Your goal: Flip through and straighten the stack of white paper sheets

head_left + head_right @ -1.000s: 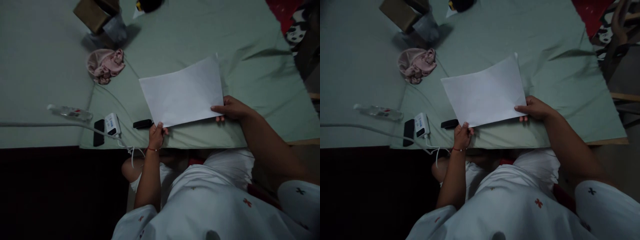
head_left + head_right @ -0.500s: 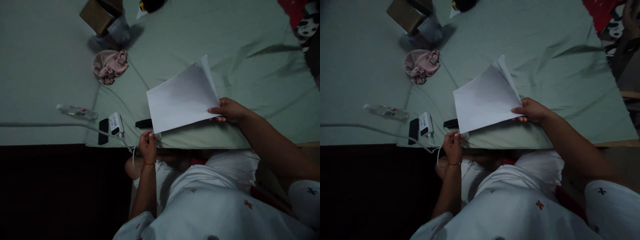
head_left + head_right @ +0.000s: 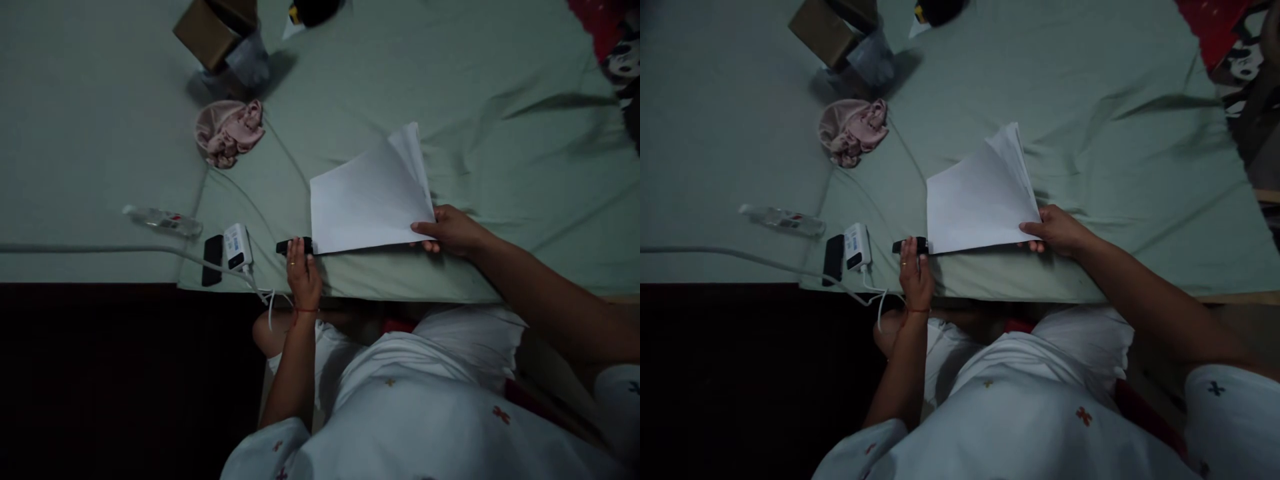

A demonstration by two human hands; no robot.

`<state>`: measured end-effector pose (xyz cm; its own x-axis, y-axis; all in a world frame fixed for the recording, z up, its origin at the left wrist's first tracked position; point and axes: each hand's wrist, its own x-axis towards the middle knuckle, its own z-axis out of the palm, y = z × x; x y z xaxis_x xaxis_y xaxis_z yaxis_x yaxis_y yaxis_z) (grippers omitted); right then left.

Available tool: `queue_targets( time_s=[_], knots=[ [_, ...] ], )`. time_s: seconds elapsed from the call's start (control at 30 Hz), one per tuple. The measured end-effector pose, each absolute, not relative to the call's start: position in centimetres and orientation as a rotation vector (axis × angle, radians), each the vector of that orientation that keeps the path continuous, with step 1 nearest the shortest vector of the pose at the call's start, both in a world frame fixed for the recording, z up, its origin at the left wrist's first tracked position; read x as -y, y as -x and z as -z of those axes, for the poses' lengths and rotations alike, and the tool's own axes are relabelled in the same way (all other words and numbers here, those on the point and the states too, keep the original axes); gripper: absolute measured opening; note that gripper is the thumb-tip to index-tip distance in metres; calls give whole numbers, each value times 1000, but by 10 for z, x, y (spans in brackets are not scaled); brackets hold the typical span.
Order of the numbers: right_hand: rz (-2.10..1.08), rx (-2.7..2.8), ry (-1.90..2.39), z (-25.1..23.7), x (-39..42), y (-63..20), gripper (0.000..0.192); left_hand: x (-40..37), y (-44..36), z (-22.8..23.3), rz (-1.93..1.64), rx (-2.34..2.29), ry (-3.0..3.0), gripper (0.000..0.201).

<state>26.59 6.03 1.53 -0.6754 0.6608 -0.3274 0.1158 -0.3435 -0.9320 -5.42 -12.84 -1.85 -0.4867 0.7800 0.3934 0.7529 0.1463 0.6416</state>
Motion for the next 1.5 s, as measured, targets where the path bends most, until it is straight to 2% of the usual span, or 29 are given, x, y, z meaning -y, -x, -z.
queue_targets(
  time_s=[0.17, 0.47, 0.7, 0.93, 1.07, 1.17, 1.23, 1.37, 1.5],
  knots=[
    [-2092, 1585, 995, -20, -57, -263, 39, 133, 59, 21, -1291, -2340, -1612, 57],
    [-2089, 1637, 1056, -14, -57, -262, 39, 138, 60, 25, -1055, -2467, -1819, 51],
    [-1953, 1670, 1252, -20, -55, -262, 34, 138, 74, 17, -815, -2374, -1936, 70],
    [-1566, 1637, 1247, -13, -63, -271, 26, 138, 56, 26, -1135, -2407, -1848, 69],
    [-1638, 1427, 1140, -12, -73, -280, 26, 143, 32, 22, -1441, -2483, -1656, 53],
    [-1651, 1396, 1058, -16, -76, -287, 31, 141, 17, 12, -1765, -2329, -1284, 34],
    [-1649, 1400, 1011, -19, -76, -292, 32, 134, 11, 5, -1906, -2068, -965, 39],
    [-1671, 1452, 1021, -25, -75, -300, 35, 118, 7, -5, -1962, -1604, -559, 61],
    [-1647, 1663, 1041, -24, -78, -306, 34, 111, 6, -2, -1842, -1609, -571, 51]
  ],
)
